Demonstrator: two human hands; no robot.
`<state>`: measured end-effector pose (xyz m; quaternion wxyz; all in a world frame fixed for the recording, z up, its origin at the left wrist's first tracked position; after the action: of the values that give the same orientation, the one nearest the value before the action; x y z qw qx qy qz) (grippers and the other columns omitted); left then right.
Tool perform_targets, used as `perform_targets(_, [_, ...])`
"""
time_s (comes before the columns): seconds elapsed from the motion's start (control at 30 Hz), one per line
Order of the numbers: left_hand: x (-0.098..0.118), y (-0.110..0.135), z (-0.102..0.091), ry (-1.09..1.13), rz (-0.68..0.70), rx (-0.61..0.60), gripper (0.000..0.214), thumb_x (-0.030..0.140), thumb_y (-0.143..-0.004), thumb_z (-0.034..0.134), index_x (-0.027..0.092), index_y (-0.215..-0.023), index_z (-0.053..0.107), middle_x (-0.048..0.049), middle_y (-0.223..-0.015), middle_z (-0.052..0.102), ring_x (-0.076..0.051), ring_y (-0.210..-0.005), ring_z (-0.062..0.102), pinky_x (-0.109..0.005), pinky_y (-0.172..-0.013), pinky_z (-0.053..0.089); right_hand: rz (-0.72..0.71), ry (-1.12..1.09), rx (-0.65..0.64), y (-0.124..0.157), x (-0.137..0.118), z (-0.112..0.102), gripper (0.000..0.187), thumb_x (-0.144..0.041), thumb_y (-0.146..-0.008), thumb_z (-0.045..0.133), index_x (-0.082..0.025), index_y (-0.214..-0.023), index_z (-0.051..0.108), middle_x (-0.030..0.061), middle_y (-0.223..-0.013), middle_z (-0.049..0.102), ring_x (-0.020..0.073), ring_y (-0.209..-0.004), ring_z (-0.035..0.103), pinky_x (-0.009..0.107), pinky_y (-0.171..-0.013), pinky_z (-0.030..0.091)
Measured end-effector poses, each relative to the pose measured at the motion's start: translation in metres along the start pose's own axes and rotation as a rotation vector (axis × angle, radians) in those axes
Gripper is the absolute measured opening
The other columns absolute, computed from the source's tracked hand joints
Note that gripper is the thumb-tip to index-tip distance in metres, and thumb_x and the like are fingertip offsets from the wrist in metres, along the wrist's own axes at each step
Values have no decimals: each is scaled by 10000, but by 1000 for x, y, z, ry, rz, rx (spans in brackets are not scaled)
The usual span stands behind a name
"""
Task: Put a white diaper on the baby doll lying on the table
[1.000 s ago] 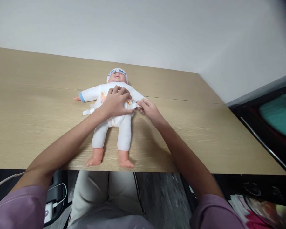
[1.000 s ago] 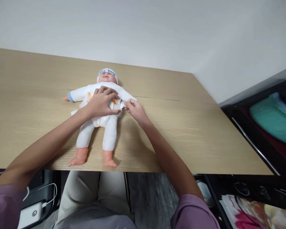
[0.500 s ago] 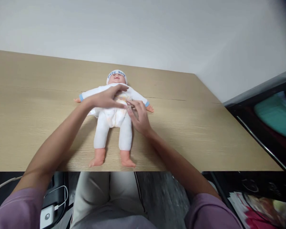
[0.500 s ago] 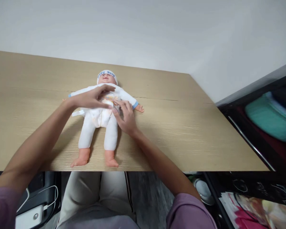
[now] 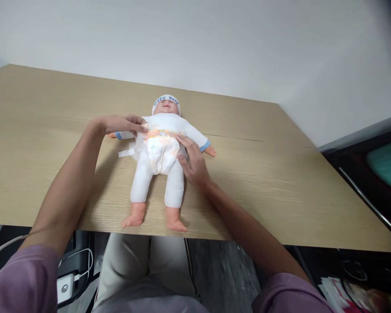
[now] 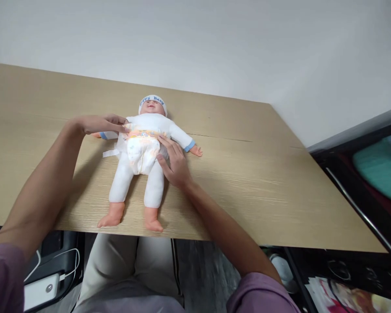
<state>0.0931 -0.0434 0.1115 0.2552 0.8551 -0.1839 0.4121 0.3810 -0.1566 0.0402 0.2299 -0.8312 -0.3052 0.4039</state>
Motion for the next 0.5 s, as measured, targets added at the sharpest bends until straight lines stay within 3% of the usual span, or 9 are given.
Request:
perform_targets(0.17, [-3,1,-5,-9,-45,61,370,529,-802,846,230,-1020,840,-102,-1043,818,-306,-1007,763,-417,-939,592,31,9,-19,0,3,0,574,-548,-1206,401,-293,-1698,551,106,-1721,629,320,-1661,531,628,-1414,413])
perform_targets(0.33, [-3,1,-8,-106,-20,21,471,634,-814,839,252,-1088,840,-100,-1092,812,-319,-1017,770,-408,-893,586,14,-6,-8,1,2,0,559,-539,-1213,403,-291,-1690,556,113,-1716,631,311,-1660,532,617,-1413,415])
perform_targets(0.5, [-7,-5,-7,-302,33,-33,480,548,-693,962,295,-1082,840,-53,-841,731,-322,-832,750,-415,-786,562,33,9,-17,0,2,0,569,-560,-1207,399,-296,-1684,562,118,-1700,641,324,-1653,536,634,-1405,415])
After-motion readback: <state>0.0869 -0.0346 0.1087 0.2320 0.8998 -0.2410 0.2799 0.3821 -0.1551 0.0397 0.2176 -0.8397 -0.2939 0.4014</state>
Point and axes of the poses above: each hand's wrist, its own y-axis away from the middle knuckle, its own z-axis out of the palm, x = y × z, the point moved 4 cm from there along -y, towards the middle knuckle
